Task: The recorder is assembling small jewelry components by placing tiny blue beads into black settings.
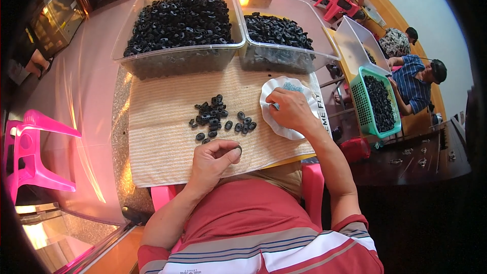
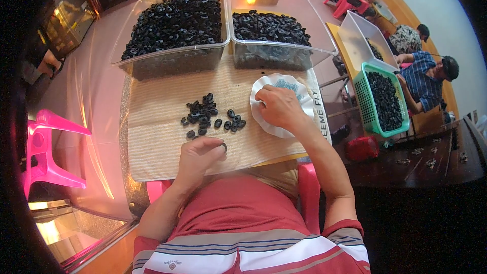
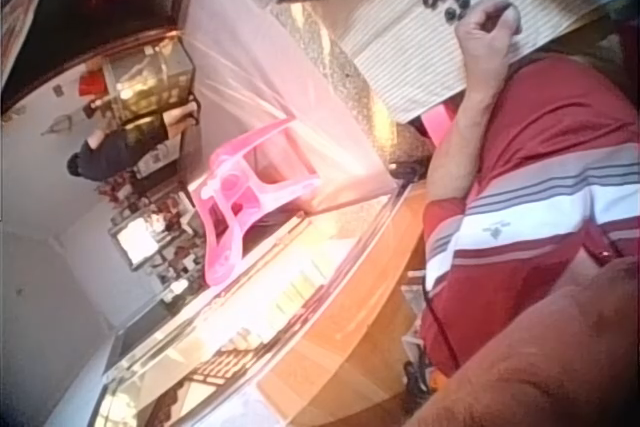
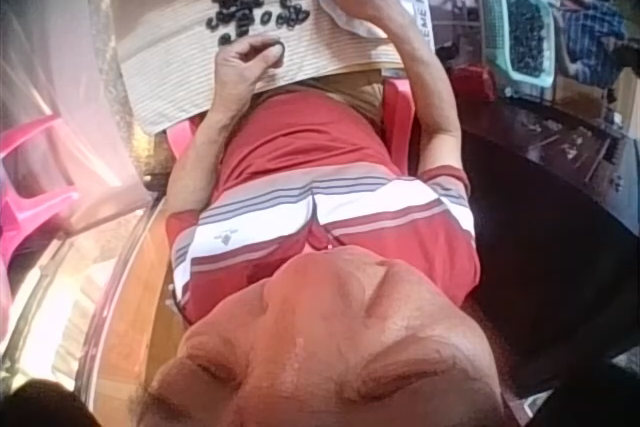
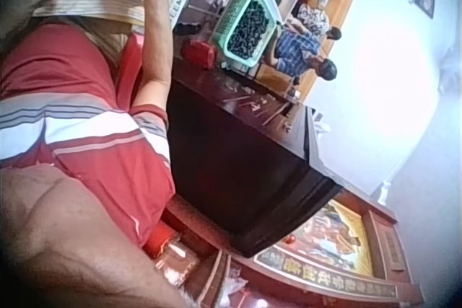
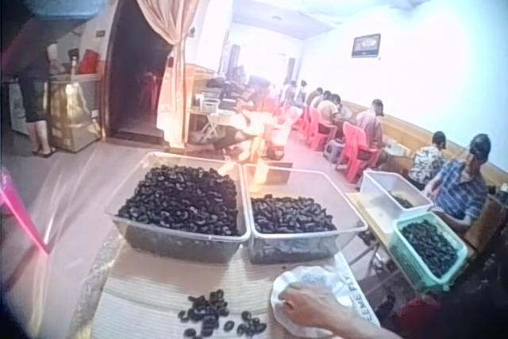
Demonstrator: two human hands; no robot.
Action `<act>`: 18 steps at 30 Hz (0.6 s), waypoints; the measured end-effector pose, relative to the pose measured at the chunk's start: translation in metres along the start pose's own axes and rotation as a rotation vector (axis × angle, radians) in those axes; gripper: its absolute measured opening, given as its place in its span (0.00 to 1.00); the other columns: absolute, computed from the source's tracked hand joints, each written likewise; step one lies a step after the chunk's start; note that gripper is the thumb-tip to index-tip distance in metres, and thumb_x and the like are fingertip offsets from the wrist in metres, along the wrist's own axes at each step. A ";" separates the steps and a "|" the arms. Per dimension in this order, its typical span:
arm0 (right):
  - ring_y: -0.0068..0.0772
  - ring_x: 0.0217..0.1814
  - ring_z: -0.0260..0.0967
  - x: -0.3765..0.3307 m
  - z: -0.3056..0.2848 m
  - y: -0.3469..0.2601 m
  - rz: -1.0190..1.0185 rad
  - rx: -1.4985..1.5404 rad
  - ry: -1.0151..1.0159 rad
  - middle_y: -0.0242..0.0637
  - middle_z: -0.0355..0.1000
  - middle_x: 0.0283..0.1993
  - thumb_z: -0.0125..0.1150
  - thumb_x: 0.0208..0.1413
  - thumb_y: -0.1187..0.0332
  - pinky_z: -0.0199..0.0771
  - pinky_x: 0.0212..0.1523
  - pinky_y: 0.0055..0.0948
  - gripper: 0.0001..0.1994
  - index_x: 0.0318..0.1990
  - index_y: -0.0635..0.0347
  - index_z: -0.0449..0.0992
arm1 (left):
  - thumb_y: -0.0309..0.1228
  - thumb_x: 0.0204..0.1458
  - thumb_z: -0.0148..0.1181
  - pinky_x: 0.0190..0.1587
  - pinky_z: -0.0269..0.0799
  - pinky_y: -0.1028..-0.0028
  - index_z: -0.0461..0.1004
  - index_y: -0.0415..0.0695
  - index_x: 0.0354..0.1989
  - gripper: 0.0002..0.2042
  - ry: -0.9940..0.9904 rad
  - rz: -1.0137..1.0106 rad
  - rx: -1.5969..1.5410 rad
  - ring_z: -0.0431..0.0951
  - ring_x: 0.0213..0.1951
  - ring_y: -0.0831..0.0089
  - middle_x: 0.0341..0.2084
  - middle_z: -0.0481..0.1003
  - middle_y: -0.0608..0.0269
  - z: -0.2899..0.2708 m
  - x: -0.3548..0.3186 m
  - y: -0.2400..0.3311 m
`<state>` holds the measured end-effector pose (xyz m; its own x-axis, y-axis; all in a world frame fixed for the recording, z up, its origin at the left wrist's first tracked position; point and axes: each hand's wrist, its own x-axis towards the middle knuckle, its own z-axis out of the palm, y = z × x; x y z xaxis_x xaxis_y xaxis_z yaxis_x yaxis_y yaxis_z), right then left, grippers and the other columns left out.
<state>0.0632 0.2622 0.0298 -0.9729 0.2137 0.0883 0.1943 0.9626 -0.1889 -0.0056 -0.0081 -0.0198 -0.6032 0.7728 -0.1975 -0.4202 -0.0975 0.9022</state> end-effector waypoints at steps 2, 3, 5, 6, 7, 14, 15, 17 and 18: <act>0.47 0.40 0.78 -0.002 0.004 0.004 -0.028 0.066 0.079 0.40 0.79 0.39 0.63 0.50 0.71 0.77 0.42 0.41 0.08 0.38 0.60 0.81 | 0.24 0.56 0.67 0.39 0.77 0.77 0.81 0.36 0.44 0.08 0.006 -0.014 0.013 0.80 0.34 0.79 0.32 0.82 0.64 0.001 0.000 0.002; 0.47 0.40 0.78 -0.003 0.005 0.005 -0.028 0.066 0.079 0.40 0.79 0.39 0.63 0.50 0.71 0.77 0.42 0.41 0.08 0.38 0.60 0.81 | 0.23 0.55 0.67 0.41 0.78 0.75 0.81 0.36 0.43 0.08 0.014 -0.027 0.026 0.81 0.34 0.77 0.33 0.82 0.63 0.001 0.000 0.003; 0.48 0.40 0.77 -0.005 0.007 0.007 -0.041 0.106 0.158 0.41 0.78 0.39 0.62 0.50 0.73 0.77 0.42 0.40 0.09 0.39 0.60 0.82 | 0.23 0.55 0.67 0.41 0.78 0.75 0.81 0.36 0.43 0.08 0.014 -0.030 0.019 0.81 0.35 0.77 0.33 0.82 0.63 0.001 0.000 0.002; 0.48 0.40 0.77 -0.007 0.007 0.009 -0.041 0.106 0.158 0.41 0.78 0.39 0.62 0.50 0.73 0.77 0.42 0.40 0.09 0.39 0.60 0.82 | 0.23 0.55 0.67 0.41 0.78 0.75 0.81 0.36 0.43 0.08 0.014 -0.032 0.012 0.81 0.35 0.77 0.33 0.82 0.63 0.001 0.000 0.001; 0.49 0.40 0.77 -0.008 0.007 0.011 -0.048 0.132 0.172 0.42 0.77 0.39 0.62 0.51 0.74 0.77 0.42 0.39 0.08 0.40 0.61 0.81 | 0.23 0.55 0.67 0.41 0.78 0.75 0.81 0.36 0.43 0.08 0.013 -0.032 0.012 0.81 0.35 0.77 0.33 0.82 0.63 0.001 0.000 0.001; 0.53 0.42 0.75 -0.018 0.007 0.018 -0.086 0.254 0.240 0.45 0.74 0.40 0.58 0.57 0.80 0.75 0.41 0.40 0.08 0.43 0.64 0.77 | 0.25 0.58 0.67 0.39 0.78 0.79 0.81 0.35 0.46 0.09 -0.008 0.010 0.023 0.81 0.34 0.80 0.32 0.82 0.64 0.001 0.001 -0.004; 0.53 0.42 0.75 -0.019 0.006 0.018 -0.086 0.254 0.239 0.45 0.74 0.40 0.58 0.57 0.80 0.75 0.41 0.40 0.08 0.43 0.64 0.77 | 0.25 0.59 0.66 0.39 0.78 0.79 0.81 0.35 0.46 0.09 -0.005 0.007 0.011 0.81 0.34 0.80 0.32 0.82 0.64 0.001 0.001 -0.004; 0.54 0.41 0.74 -0.022 0.004 0.017 -0.052 0.286 0.243 0.46 0.74 0.40 0.58 0.58 0.80 0.74 0.41 0.40 0.07 0.43 0.64 0.75 | 0.25 0.59 0.66 0.39 0.78 0.79 0.81 0.35 0.46 0.09 -0.004 0.010 0.019 0.81 0.34 0.80 0.32 0.82 0.64 0.001 0.001 -0.004; 0.54 0.41 0.74 -0.023 0.004 0.017 -0.051 0.287 0.244 0.46 0.74 0.40 0.58 0.58 0.80 0.74 0.41 0.40 0.07 0.43 0.64 0.75 | 0.25 0.59 0.66 0.39 0.78 0.79 0.81 0.35 0.46 0.09 -0.004 0.014 0.026 0.81 0.34 0.80 0.32 0.82 0.64 0.002 0.001 -0.005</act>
<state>0.0882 0.2734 0.0204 -0.9155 0.2327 0.3282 0.0694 0.8948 -0.4410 -0.0028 -0.0062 -0.0233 -0.6061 0.7741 -0.1828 -0.3935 -0.0921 0.9147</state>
